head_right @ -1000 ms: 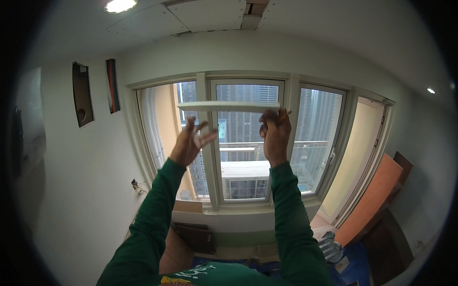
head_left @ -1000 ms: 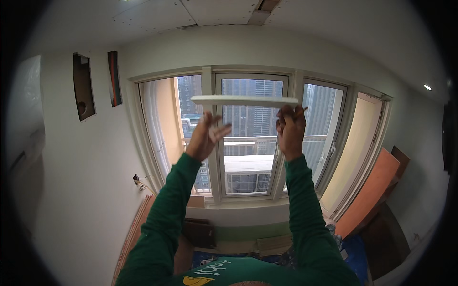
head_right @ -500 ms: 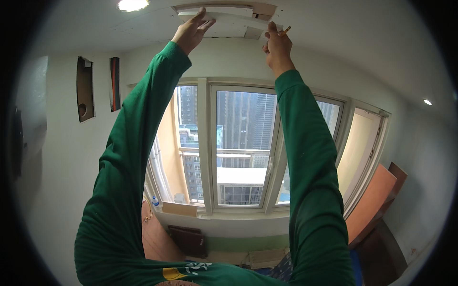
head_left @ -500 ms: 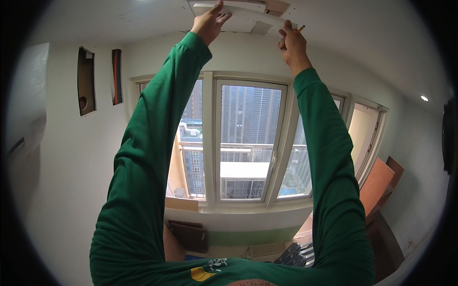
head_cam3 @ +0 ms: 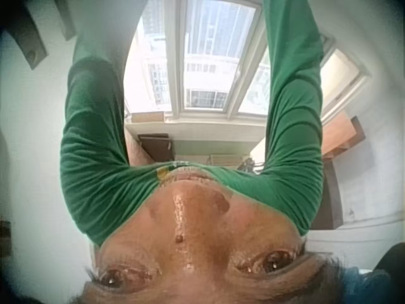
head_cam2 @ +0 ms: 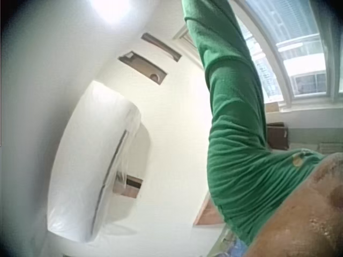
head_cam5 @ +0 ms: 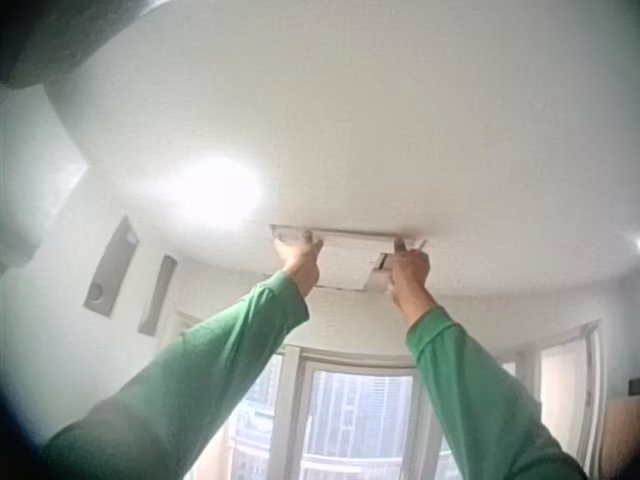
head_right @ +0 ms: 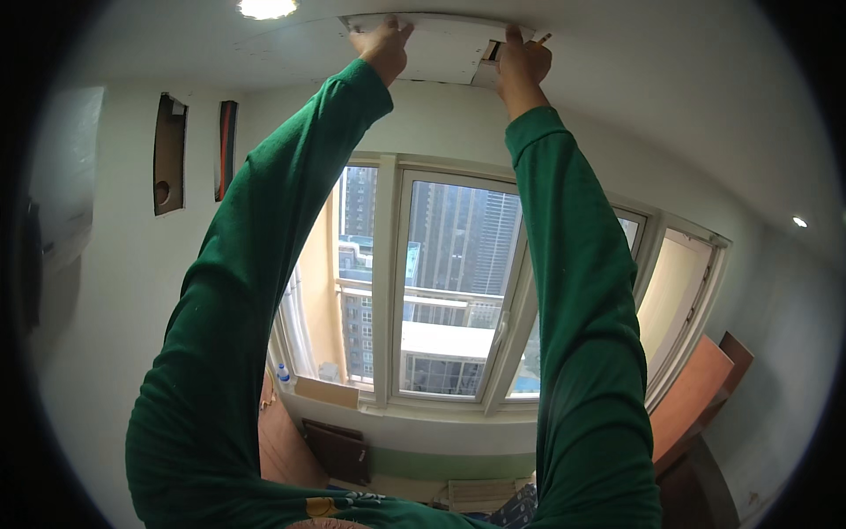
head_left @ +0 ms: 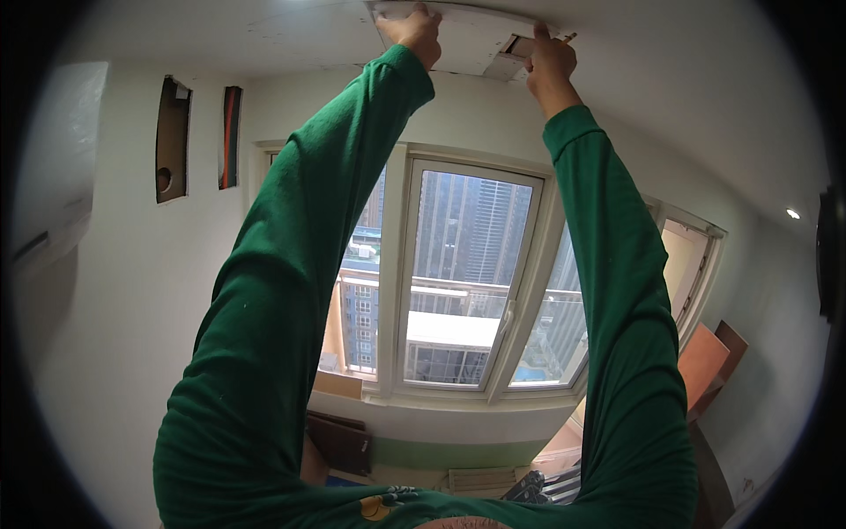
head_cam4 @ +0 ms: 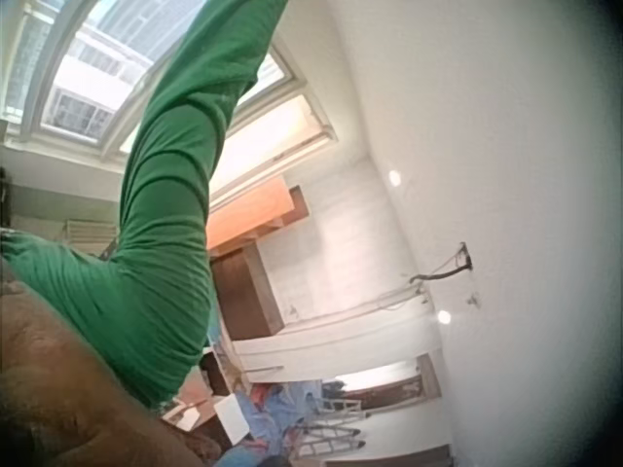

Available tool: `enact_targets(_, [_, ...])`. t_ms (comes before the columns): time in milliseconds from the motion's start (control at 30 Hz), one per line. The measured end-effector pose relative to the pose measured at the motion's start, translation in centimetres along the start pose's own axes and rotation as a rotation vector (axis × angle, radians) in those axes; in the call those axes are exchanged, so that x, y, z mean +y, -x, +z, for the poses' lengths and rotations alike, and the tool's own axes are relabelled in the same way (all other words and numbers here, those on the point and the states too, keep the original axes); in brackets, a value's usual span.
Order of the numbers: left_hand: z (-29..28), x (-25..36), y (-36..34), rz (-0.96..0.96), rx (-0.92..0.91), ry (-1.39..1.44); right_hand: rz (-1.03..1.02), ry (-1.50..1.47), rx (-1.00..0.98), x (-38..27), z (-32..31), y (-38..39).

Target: The person cuts a white wooden strip to size using a hand saw and then fits it into a gap in the ceiling. They climb a ladder to position the strip and secure it in place.

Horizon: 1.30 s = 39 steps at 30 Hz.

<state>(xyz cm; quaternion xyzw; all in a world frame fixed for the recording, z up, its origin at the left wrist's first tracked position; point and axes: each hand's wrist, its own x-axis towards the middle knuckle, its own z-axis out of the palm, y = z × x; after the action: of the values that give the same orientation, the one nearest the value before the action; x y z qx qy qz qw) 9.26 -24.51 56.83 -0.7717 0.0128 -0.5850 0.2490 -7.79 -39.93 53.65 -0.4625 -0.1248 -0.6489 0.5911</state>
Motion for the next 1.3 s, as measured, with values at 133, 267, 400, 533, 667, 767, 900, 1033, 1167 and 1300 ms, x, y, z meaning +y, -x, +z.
enact_targets(133, [0.1, -0.7, -0.1, -0.034, 0.042, 0.113, 0.05, 0.013, -0.015, -0.2, 1.1, 1.3])
enact_targets(267, [0.0, -0.9, -0.5, -0.251, 0.2, 1.209, 0.143, -0.028, 0.013, 0.4, 1.2, 1.0])
enact_targets(400, [-0.7, -0.4, 0.6, -0.48, 0.248, 1.839, 0.04, -0.047, -0.036, 1.9, 0.4, 0.2])
enact_targets(533, [-0.4, -1.2, 0.9, -0.561, 0.2, 2.244, -0.07, -0.017, -0.028, 1.9, 1.0, 1.2])
enact_targets(667, [-1.0, -1.5, 0.5, -0.652, 0.189, 2.834, -0.097, -0.052, -0.035, 2.3, 1.0, 0.2])
enact_targets(767, [-1.8, -0.8, -0.1, -0.737, 0.276, 3.126, -0.12, -0.163, -0.033, 2.4, 2.3, -0.8])
enact_targets(900, [-0.1, -1.0, 0.0, -0.65, 0.34, 3.476, -0.096, -0.122, -0.017, 2.7, 3.3, -0.3])
enact_targets(1033, [0.1, -0.3, -0.6, -0.48, 0.358, 3.477, -0.18, -0.125, 0.032, 3.9, 2.5, -2.1])
enact_targets(1167, [2.3, -1.5, -2.2, -0.646, 0.445, 3.35, -0.157, -0.124, -0.002, 4.1, 3.1, -1.2])
enact_targets(1300, [-1.1, -0.6, -0.3, -0.682, 0.461, 3.189, -0.236, -0.036, -0.051, 4.4, 1.7, -5.3])
